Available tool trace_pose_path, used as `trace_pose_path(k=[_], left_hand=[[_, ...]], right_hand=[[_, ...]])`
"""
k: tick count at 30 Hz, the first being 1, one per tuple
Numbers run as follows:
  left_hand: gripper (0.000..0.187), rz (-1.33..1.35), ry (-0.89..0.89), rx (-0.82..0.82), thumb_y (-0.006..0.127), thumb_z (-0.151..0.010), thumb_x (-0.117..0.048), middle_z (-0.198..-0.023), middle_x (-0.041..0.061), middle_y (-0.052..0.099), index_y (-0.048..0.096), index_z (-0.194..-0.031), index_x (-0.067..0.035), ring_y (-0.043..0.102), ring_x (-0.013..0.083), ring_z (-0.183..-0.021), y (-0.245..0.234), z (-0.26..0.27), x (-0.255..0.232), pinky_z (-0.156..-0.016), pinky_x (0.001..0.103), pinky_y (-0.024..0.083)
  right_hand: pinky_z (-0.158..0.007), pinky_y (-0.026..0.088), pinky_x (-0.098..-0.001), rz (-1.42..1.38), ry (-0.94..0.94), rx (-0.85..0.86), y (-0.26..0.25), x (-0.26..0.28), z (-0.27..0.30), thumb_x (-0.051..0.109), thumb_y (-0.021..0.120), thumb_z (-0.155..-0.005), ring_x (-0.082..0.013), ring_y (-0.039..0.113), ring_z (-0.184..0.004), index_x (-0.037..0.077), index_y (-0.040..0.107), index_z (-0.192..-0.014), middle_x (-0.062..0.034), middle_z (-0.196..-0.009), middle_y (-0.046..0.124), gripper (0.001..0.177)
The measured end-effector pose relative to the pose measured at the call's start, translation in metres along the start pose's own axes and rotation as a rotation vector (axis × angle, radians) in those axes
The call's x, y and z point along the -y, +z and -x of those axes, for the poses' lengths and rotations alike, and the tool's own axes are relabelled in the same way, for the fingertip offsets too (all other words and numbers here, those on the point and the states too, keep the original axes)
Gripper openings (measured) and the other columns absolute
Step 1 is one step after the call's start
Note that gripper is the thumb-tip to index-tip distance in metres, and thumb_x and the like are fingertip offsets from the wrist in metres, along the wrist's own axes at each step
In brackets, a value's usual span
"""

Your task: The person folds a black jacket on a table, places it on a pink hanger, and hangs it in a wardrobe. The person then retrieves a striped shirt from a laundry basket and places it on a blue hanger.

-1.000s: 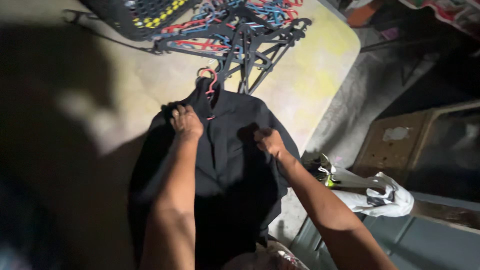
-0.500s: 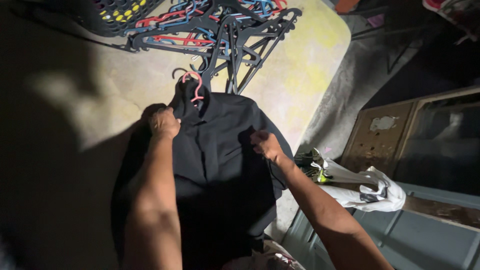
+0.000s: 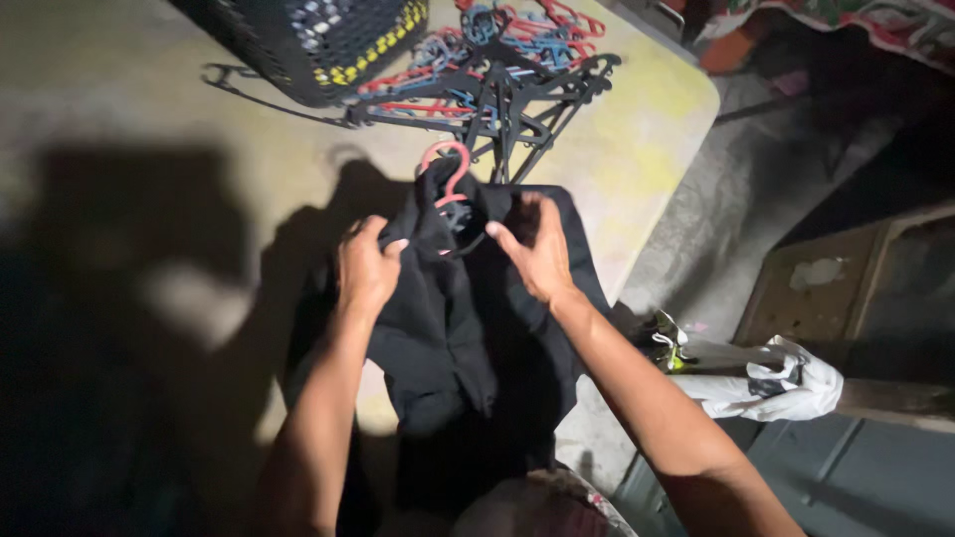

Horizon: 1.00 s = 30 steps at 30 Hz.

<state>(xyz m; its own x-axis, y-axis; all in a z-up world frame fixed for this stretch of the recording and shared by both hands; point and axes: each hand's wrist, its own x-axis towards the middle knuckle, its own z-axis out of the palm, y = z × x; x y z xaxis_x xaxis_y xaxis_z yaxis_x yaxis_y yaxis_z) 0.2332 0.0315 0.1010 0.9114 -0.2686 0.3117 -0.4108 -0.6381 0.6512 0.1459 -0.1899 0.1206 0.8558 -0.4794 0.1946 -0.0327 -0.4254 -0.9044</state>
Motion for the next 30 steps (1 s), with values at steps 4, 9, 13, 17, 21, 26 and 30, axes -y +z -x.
trace_pose_path(k=[4, 9, 13, 17, 21, 26, 30], left_hand=[[0.029, -0.079, 0.036, -0.084, 0.076, -0.073, -0.013, -0.094, 0.018, 0.063, 0.062, -0.095, -0.003, 0.058, 0.0405, -0.091, -0.042, 0.020, -0.056, -0.079, 0.047, 0.044], [0.029, -0.124, 0.048, -0.158, 0.077, -0.072, -0.015, -0.095, 0.016, 0.064, 0.063, -0.096, -0.005, 0.059, 0.0373, -0.091, -0.075, 0.039, -0.090, -0.081, 0.047, 0.042], [0.030, -0.093, 0.091, -0.178, 0.077, -0.071, -0.014, -0.097, 0.015, 0.064, 0.063, -0.097, -0.005, 0.060, 0.0372, -0.091, -0.081, 0.054, -0.089, -0.081, 0.047, 0.042], [0.029, 0.014, 0.091, -0.141, 0.077, -0.070, -0.011, -0.097, 0.017, 0.064, 0.063, -0.095, -0.003, 0.060, 0.0393, -0.091, -0.081, 0.065, -0.082, -0.080, 0.046, 0.045], [0.027, 0.131, 0.032, -0.008, 0.077, -0.069, -0.012, -0.093, 0.018, 0.065, 0.065, -0.092, -0.003, 0.061, 0.0385, -0.089, -0.089, 0.073, -0.070, -0.077, 0.043, 0.048], [0.030, 0.143, 0.029, 0.061, 0.078, -0.069, -0.016, -0.091, 0.020, 0.065, 0.065, -0.093, -0.002, 0.062, 0.0375, -0.086, -0.091, 0.077, -0.064, -0.076, 0.042, 0.048], [0.033, 0.152, -0.003, 0.102, 0.077, -0.070, -0.017, -0.093, 0.020, 0.066, 0.065, -0.096, -0.002, 0.063, 0.0367, -0.088, -0.092, 0.080, -0.065, -0.077, 0.041, 0.049]], right_hand=[[-0.074, 0.049, -0.0324, 0.255, 0.006, -0.029, -0.013, 0.066, 0.012, 0.029, 0.081, -0.076, -0.0228, 0.061, -0.083, 0.002, 0.050, -0.114, -0.0123, -0.095, 0.062, 0.057], [-0.072, 0.047, -0.0371, 0.457, 0.048, 0.067, -0.039, 0.049, 0.009, 0.023, 0.082, -0.074, -0.0302, 0.065, -0.081, -0.003, 0.047, -0.109, -0.0154, -0.089, 0.063, 0.055], [-0.068, 0.043, -0.0406, 0.079, 0.271, 0.216, -0.062, 0.018, 0.000, 0.014, 0.072, -0.082, -0.0282, 0.054, -0.075, 0.001, 0.064, -0.099, -0.0116, -0.082, 0.059, 0.022], [-0.071, 0.047, -0.0398, -0.603, 0.534, 0.398, -0.088, 0.012, 0.001, 0.016, 0.067, -0.084, -0.0257, 0.056, -0.078, 0.004, 0.064, -0.104, -0.0093, -0.089, 0.059, 0.024], [-0.074, 0.055, -0.0358, -0.823, 0.768, 0.457, -0.112, 0.015, 0.009, 0.033, 0.067, -0.085, -0.0212, 0.068, -0.081, 0.002, 0.066, -0.103, -0.0106, -0.095, 0.071, 0.036], [-0.077, 0.052, -0.0381, 0.101, 0.536, 0.184, -0.100, 0.055, 0.043, 0.042, 0.071, -0.081, -0.0273, 0.068, -0.081, 0.000, 0.069, -0.098, -0.0180, -0.090, 0.071, 0.046], [-0.077, 0.045, -0.0433, 0.638, -0.375, -0.319, -0.090, 0.073, 0.071, 0.027, 0.069, -0.076, -0.0358, 0.058, -0.089, 0.001, 0.066, -0.099, -0.0213, -0.094, 0.065, 0.035]])
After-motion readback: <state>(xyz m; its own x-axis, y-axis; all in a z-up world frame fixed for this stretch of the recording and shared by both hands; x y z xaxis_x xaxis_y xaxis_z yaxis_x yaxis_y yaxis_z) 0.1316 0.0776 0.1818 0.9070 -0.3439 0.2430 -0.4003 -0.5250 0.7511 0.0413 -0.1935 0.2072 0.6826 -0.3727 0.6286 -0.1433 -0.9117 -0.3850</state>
